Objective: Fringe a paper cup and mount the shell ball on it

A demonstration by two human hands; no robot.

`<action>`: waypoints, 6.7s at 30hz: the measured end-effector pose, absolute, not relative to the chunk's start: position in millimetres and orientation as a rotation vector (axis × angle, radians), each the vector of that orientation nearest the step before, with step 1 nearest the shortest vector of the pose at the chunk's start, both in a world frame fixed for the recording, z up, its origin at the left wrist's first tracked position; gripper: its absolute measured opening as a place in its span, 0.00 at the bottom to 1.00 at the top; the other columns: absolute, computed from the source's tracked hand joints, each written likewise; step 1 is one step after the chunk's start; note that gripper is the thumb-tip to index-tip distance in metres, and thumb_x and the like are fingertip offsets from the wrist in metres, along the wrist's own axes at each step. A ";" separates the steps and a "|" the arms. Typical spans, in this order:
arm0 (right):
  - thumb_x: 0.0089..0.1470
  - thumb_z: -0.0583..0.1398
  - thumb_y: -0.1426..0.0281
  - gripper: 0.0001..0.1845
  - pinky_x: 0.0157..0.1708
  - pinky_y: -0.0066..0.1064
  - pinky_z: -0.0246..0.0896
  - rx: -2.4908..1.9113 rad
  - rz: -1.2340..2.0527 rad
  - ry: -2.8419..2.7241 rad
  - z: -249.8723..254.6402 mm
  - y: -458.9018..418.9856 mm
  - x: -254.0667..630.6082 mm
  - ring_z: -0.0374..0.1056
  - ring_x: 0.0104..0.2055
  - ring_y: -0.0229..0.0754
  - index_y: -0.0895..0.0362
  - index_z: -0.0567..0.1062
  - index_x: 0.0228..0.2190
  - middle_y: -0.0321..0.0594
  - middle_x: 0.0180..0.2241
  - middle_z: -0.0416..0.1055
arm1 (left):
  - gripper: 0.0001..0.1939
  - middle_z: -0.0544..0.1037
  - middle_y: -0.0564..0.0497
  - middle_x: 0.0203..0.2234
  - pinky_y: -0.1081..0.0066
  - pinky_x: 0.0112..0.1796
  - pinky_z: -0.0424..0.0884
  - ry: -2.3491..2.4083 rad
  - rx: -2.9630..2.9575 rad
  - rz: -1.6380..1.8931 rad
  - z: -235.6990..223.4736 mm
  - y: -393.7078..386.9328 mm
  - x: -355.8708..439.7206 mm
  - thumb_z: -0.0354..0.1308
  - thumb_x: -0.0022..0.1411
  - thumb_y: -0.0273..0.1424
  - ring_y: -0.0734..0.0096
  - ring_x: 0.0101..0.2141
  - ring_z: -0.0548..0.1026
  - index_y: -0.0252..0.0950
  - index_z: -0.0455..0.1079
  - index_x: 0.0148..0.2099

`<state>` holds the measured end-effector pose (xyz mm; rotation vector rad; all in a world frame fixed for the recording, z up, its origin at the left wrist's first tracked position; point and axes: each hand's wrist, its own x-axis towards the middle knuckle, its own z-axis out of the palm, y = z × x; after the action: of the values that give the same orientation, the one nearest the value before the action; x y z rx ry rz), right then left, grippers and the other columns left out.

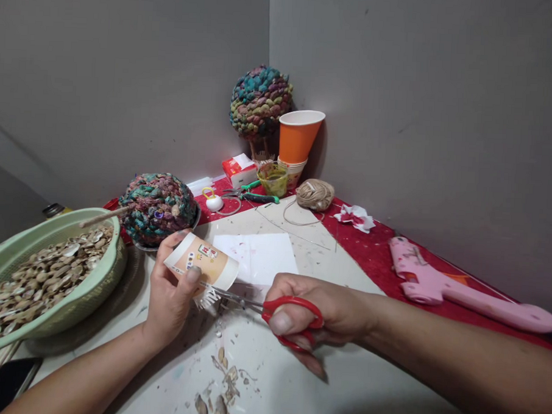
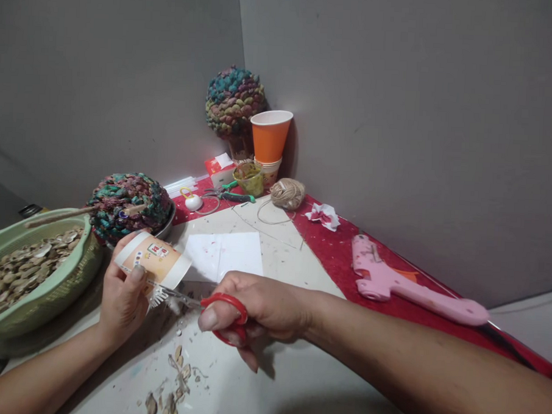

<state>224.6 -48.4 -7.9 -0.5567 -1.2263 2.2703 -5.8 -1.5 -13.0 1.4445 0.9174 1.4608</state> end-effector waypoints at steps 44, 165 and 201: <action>0.41 0.69 0.59 0.24 0.11 0.17 0.59 -0.547 2.222 -1.280 -6.6 -50.4 223.2 0.58 0.10 0.29 0.59 0.66 0.11 0.28 0.10 0.57 | 0.28 0.77 0.49 0.40 0.70 0.37 0.73 0.799 1.343 1.413 -10.2 -5.8 -1.7 0.70 0.53 0.45 0.66 0.35 0.75 0.42 0.72 0.53; 0.51 0.61 0.67 0.25 0.20 0.26 0.37 -0.861 1.526 -1.859 4.5 -62.7 216.9 0.39 0.20 0.29 0.54 0.51 0.15 0.25 0.16 0.42 | 0.22 0.77 0.53 0.33 0.74 0.32 0.73 0.809 1.190 1.334 -6.0 -8.1 4.0 0.66 0.59 0.40 0.70 0.30 0.75 0.40 0.68 0.53; 0.51 0.65 0.64 0.29 0.19 0.24 0.38 -0.848 1.600 -1.787 -0.2 -64.6 214.6 0.39 0.20 0.28 0.56 0.52 0.14 0.24 0.15 0.44 | 0.23 0.84 0.45 0.35 0.63 0.41 0.77 0.761 1.055 1.145 5.9 -16.1 15.5 0.69 0.54 0.46 0.55 0.39 0.82 0.34 0.75 0.45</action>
<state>214.6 -64.6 -0.2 -0.8477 -1.7871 1.5995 15.5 -16.1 5.9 1.0549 0.7607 1.1453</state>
